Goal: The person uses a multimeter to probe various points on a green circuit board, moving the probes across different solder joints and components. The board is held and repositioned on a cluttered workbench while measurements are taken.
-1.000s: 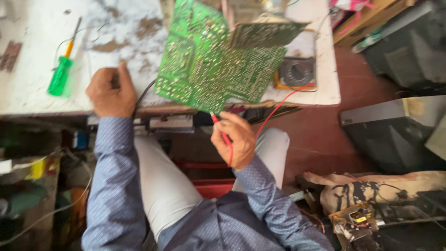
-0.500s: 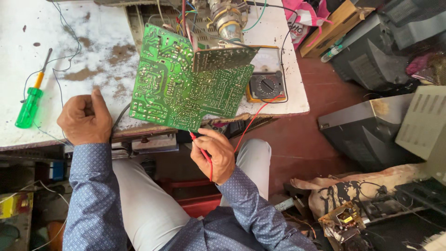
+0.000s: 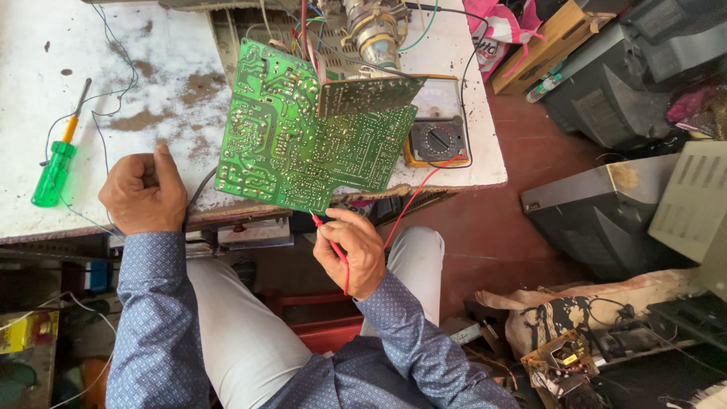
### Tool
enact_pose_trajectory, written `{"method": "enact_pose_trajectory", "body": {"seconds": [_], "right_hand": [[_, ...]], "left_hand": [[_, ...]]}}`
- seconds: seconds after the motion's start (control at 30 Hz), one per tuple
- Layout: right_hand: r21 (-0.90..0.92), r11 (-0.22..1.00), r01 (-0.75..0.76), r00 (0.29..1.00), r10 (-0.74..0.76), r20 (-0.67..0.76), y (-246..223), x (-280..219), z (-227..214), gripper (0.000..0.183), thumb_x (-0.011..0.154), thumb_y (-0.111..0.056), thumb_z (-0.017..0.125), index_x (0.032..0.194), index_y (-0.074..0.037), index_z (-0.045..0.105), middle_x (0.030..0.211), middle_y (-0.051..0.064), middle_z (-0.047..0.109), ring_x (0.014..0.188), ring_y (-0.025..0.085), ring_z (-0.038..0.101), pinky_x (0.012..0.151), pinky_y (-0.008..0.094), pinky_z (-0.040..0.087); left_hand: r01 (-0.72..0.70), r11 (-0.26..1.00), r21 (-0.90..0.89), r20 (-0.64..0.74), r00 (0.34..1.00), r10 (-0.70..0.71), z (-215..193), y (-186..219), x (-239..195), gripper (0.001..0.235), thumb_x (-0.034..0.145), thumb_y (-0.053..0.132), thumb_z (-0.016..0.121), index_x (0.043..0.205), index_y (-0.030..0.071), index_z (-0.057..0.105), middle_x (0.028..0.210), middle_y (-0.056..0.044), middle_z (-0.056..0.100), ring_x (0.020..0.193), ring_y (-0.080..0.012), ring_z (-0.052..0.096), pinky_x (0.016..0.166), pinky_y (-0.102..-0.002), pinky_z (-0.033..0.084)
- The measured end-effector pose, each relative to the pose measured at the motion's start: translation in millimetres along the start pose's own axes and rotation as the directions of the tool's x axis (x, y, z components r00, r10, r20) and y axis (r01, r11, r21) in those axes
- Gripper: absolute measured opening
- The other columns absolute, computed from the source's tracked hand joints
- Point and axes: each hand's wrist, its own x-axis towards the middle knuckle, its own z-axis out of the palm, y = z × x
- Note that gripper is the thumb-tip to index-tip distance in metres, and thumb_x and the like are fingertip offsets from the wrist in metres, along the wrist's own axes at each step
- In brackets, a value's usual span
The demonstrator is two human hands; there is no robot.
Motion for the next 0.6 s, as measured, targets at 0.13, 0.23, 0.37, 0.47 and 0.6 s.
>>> {"method": "enact_pose_trajectory", "body": {"seconds": [0.13, 0.23, 0.37, 0.47, 0.6], "right_hand": [[0.069, 0.997, -0.031, 0.997, 0.036, -0.071, 16, -1, -14, 0.016, 0.089, 0.004, 0.073, 0.1, -0.002, 0.064, 0.099, 0.013, 0.073, 0.099, 0.032, 0.075, 0.088, 0.04, 0.061], [-0.12, 0.99, -0.078, 0.97, 0.047, -0.241, 52, 18, -43, 0.008, 0.099, -0.007, 0.067, 0.105, -0.001, 0.064, 0.101, 0.012, 0.072, 0.092, 0.031, 0.07, 0.086, 0.042, 0.056], [-0.367, 0.902, -0.23, 0.968, 0.172, -0.184, 105, 55, -99, 0.009, 0.104, -0.007, 0.067, 0.112, -0.006, 0.071, 0.11, 0.016, 0.062, 0.105, 0.034, 0.06, 0.092, 0.044, 0.051], [-0.431, 0.897, -0.094, 0.995, 0.1, -0.008, 131, 77, -121, 0.015, 0.091, -0.011, 0.079, 0.104, -0.005, 0.075, 0.104, 0.017, 0.062, 0.1, 0.036, 0.058, 0.088, 0.045, 0.049], [-0.296, 0.941, -0.161, 0.973, 0.201, 0.109, 151, 80, -123, 0.014, 0.089, -0.006, 0.08, 0.103, -0.003, 0.075, 0.098, 0.014, 0.065, 0.097, 0.033, 0.063, 0.087, 0.041, 0.05]], "left_hand": [[-0.006, 1.0, -0.001, 0.002, 1.0, 0.006, -1, 1, 0, 0.035, 0.11, 0.009, 0.076, 0.08, 0.001, 0.061, 0.074, -0.011, 0.065, 0.066, -0.0226, 0.064, 0.065, -0.036, 0.048], [0.004, 1.0, 0.006, 0.006, 1.0, -0.004, -1, 2, 1, 0.035, 0.11, 0.01, 0.077, 0.079, 0.002, 0.061, 0.073, -0.011, 0.064, 0.068, -0.0232, 0.063, 0.062, -0.036, 0.047], [0.01, 1.0, 0.004, 0.003, 1.0, -0.01, 0, 3, 2, 0.035, 0.109, 0.01, 0.076, 0.079, 0.002, 0.061, 0.075, -0.01, 0.063, 0.066, -0.023, 0.062, 0.062, -0.036, 0.047], [-0.013, 1.0, 0.024, -0.004, 1.0, 0.013, -1, 4, 3, 0.035, 0.109, 0.011, 0.076, 0.079, 0.002, 0.06, 0.074, -0.011, 0.063, 0.068, -0.0242, 0.062, 0.063, -0.036, 0.047], [0.002, 1.0, 0.013, -0.003, 1.0, -0.002, 0, 3, 2, 0.034, 0.109, 0.011, 0.076, 0.079, 0.003, 0.06, 0.078, -0.011, 0.063, 0.068, -0.026, 0.063, 0.063, -0.037, 0.047]]}}
